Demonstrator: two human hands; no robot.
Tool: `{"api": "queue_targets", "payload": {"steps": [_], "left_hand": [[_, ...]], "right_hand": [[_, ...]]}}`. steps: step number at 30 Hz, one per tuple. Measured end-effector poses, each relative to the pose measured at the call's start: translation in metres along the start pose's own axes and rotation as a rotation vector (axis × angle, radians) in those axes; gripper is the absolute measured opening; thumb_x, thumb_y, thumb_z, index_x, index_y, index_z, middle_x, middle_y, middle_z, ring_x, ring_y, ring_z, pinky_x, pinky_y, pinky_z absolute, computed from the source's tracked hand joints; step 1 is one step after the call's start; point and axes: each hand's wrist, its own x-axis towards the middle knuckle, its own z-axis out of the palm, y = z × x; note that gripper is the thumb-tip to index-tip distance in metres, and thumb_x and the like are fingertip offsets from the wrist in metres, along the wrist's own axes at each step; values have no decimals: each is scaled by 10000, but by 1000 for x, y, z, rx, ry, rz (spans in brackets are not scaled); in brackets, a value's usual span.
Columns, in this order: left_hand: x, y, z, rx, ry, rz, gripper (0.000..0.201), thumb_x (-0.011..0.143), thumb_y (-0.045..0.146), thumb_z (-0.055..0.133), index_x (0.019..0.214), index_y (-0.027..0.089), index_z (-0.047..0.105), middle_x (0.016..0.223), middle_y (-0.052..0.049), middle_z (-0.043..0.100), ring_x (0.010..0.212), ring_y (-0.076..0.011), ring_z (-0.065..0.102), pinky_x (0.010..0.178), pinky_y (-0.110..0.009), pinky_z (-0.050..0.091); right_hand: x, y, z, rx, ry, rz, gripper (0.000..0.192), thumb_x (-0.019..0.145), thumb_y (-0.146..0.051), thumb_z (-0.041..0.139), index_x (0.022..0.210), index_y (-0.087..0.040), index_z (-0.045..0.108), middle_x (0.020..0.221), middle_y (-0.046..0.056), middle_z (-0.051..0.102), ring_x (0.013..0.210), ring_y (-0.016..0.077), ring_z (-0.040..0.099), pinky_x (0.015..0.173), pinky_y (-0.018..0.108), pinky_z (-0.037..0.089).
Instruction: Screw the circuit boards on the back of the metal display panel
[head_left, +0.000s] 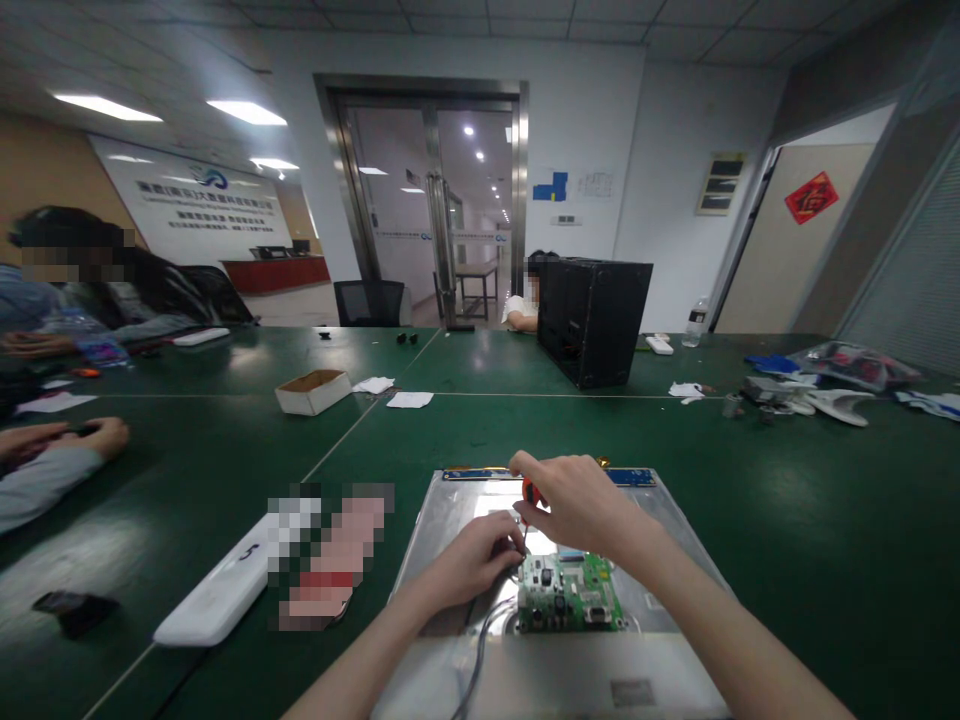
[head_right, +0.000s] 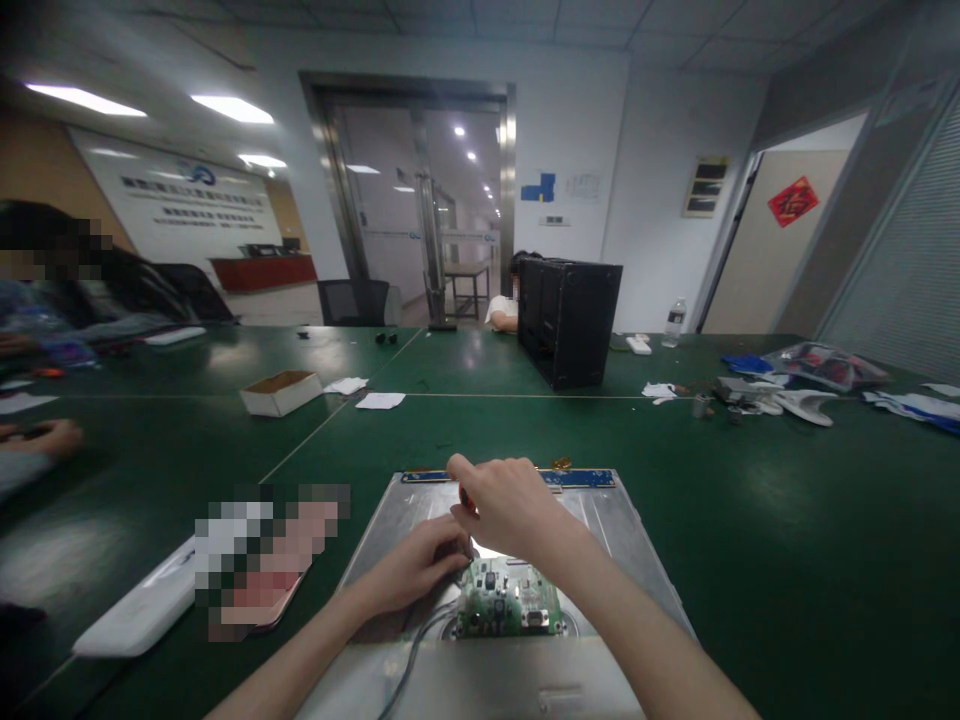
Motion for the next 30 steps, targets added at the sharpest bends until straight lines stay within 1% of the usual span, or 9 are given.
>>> {"api": "queue_targets", "payload": {"steps": [4, 6, 12, 20, 25, 30], "left_hand": [[1, -4, 1, -11, -12, 25, 100, 794, 111, 528, 845, 173, 586, 877, -25, 624, 843, -186, 553, 774, -279, 427], [1, -6, 1, -7, -13, 36, 111, 801, 112, 520, 861, 175, 589, 901, -31, 627, 864, -191, 551, 789, -283, 428], [1, -7, 2, 5, -27, 44, 124, 819, 116, 516, 890, 176, 598, 936, -40, 629, 885, -196, 548, 814, -297, 427], [2, -6, 2, -24, -16, 31, 98, 825, 133, 526, 875, 179, 597, 923, -38, 633, 875, -195, 550, 794, -290, 434], [1, -2, -1, -26, -26, 25, 100, 821, 116, 519, 837, 171, 602, 896, -37, 628, 859, -187, 557, 768, -272, 435], [2, -2, -2, -20, -44, 5, 130, 808, 96, 512, 837, 170, 615, 894, -32, 636, 863, -186, 564, 772, -274, 440]], "right_hand": [[-2, 0, -3, 106, -7, -37, 297, 785, -187, 530, 1070, -217, 452, 860, 15, 694, 730, 196, 641, 549, 263, 285], [-3, 0, -4, 137, -25, -39, 326, 763, -170, 547, 1070, -212, 446, 889, 22, 688, 736, 186, 633, 562, 259, 300], [-4, 1, -6, 147, -19, -43, 270, 751, -168, 552, 1002, -205, 460, 874, 23, 677, 707, 170, 607, 550, 252, 287], [-3, -1, -7, 115, -19, -40, 271, 762, -179, 538, 1022, -198, 462, 879, 34, 673, 724, 174, 610, 559, 256, 284], [-2, -2, -4, 91, -18, -40, 224, 763, -184, 518, 982, -198, 470, 869, 35, 676, 711, 181, 616, 549, 262, 276], [-1, -3, -1, 62, -7, -39, 177, 798, -210, 511, 968, -206, 461, 839, 29, 672, 690, 182, 618, 545, 255, 279]]}}
